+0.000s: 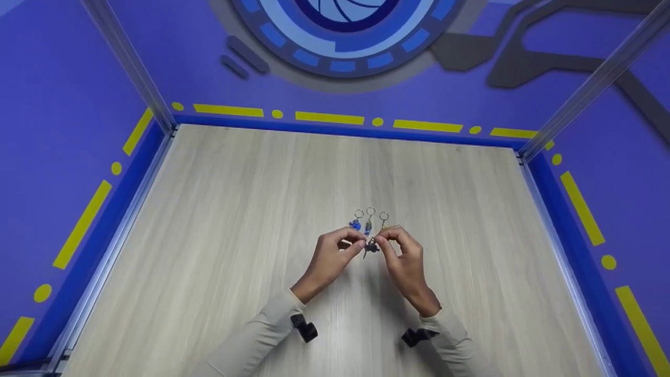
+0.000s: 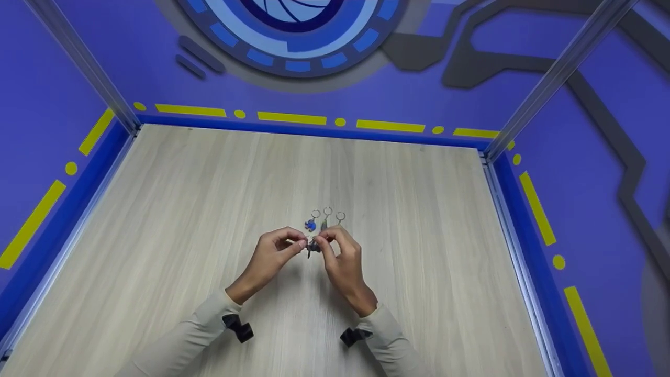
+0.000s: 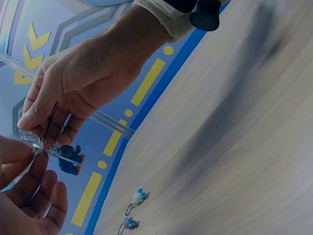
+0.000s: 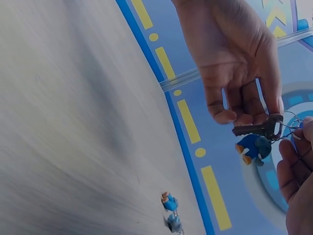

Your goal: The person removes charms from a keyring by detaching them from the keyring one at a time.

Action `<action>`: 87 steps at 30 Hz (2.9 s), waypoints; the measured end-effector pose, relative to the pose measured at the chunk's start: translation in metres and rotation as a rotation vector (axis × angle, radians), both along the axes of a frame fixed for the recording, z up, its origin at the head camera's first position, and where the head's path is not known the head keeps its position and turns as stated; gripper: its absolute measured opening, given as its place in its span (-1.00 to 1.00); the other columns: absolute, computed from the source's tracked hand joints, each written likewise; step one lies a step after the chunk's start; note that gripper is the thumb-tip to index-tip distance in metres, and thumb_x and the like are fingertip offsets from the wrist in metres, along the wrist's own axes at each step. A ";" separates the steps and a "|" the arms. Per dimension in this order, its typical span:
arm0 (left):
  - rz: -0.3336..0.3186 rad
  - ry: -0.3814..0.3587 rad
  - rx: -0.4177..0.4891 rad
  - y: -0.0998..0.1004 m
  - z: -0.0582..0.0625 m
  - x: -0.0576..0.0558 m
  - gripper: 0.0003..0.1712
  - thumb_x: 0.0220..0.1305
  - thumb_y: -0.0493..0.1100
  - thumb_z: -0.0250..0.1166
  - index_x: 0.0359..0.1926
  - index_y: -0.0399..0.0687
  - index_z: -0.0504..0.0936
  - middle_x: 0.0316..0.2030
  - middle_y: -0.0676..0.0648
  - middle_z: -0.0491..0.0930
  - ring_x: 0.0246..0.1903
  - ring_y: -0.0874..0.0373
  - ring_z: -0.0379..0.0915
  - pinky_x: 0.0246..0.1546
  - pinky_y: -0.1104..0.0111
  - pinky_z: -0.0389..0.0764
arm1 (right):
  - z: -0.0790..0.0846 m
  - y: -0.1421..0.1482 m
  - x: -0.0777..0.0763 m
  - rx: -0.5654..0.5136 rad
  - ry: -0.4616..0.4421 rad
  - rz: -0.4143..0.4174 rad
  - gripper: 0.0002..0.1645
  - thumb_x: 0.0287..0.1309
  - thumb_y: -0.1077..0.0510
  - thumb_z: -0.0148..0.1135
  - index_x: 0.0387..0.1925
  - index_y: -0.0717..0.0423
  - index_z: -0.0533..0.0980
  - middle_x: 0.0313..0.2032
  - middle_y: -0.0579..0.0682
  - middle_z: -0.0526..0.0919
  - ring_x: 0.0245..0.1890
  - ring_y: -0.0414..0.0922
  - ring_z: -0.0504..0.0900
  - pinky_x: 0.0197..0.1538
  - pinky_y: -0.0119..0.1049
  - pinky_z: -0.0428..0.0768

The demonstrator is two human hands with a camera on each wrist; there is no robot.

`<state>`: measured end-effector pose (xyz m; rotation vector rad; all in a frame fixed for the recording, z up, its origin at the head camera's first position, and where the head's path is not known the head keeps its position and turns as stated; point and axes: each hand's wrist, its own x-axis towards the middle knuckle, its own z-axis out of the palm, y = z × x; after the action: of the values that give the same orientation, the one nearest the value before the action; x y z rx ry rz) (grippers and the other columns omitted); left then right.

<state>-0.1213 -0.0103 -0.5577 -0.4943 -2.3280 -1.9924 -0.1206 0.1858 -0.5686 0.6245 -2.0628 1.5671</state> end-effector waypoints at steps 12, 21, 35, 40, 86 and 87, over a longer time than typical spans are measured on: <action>0.001 -0.039 0.005 -0.001 0.001 0.000 -0.94 0.44 -0.37 0.43 -0.15 -0.16 0.77 -0.20 -0.04 0.77 -0.13 0.15 0.66 -0.02 0.15 0.73 | 0.008 -0.008 0.004 0.079 -0.011 -0.102 -0.79 0.26 0.59 0.39 -0.24 0.30 0.63 -0.32 0.09 0.72 -0.26 -0.10 0.67 -0.01 -0.47 0.58; 0.044 -0.018 0.012 0.000 0.001 0.000 -0.94 0.47 -0.35 0.44 -0.11 -0.17 0.79 -0.19 -0.02 0.78 -0.12 0.10 0.69 0.03 0.11 0.74 | -0.002 -0.005 0.000 0.083 -0.019 -0.108 -0.79 0.25 0.58 0.42 -0.25 0.29 0.64 -0.32 0.06 0.73 -0.27 -0.11 0.68 -0.03 -0.50 0.57; 0.147 0.014 -0.021 0.001 0.004 -0.002 -0.94 0.44 -0.35 0.46 -0.13 -0.15 0.81 -0.21 -0.02 0.80 -0.18 0.14 0.71 -0.05 0.16 0.76 | -0.008 -0.003 -0.002 0.097 0.008 -0.071 -0.78 0.28 0.48 0.48 -0.25 0.14 0.67 -0.31 -0.05 0.74 -0.30 -0.11 0.69 -0.08 -0.46 0.62; 0.135 -0.010 -0.036 0.002 0.007 -0.003 -0.93 0.44 -0.36 0.44 -0.10 -0.26 0.77 -0.20 -0.04 0.78 -0.16 0.16 0.70 -0.03 0.10 0.77 | -0.008 -0.004 -0.001 0.096 0.018 -0.066 -0.77 0.27 0.48 0.49 -0.25 0.12 0.68 -0.32 -0.07 0.74 -0.31 -0.12 0.69 -0.08 -0.47 0.61; 0.218 0.138 -0.251 -0.052 -0.014 0.003 -0.84 0.32 -0.44 0.50 -0.26 -0.10 0.77 -0.29 0.04 0.74 -0.21 0.12 0.65 -0.13 0.02 0.72 | -0.033 0.062 0.008 0.196 -0.109 -0.159 -0.85 0.27 0.42 0.53 -0.24 0.15 0.75 -0.25 -0.07 0.78 -0.20 -0.15 0.70 -0.02 -0.34 0.65; 0.224 0.133 -0.251 -0.054 -0.016 0.004 -0.83 0.32 -0.44 0.50 -0.27 -0.10 0.77 -0.29 0.04 0.74 -0.21 0.12 0.65 -0.13 0.01 0.72 | -0.034 0.066 0.008 0.194 -0.116 -0.161 -0.85 0.28 0.42 0.53 -0.24 0.14 0.75 -0.24 -0.08 0.78 -0.21 -0.16 0.70 -0.02 -0.37 0.64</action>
<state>-0.1176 -0.0646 -0.5734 -0.3444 -2.4377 -1.5350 -0.1122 0.2522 -0.6029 0.4294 -2.3088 1.3520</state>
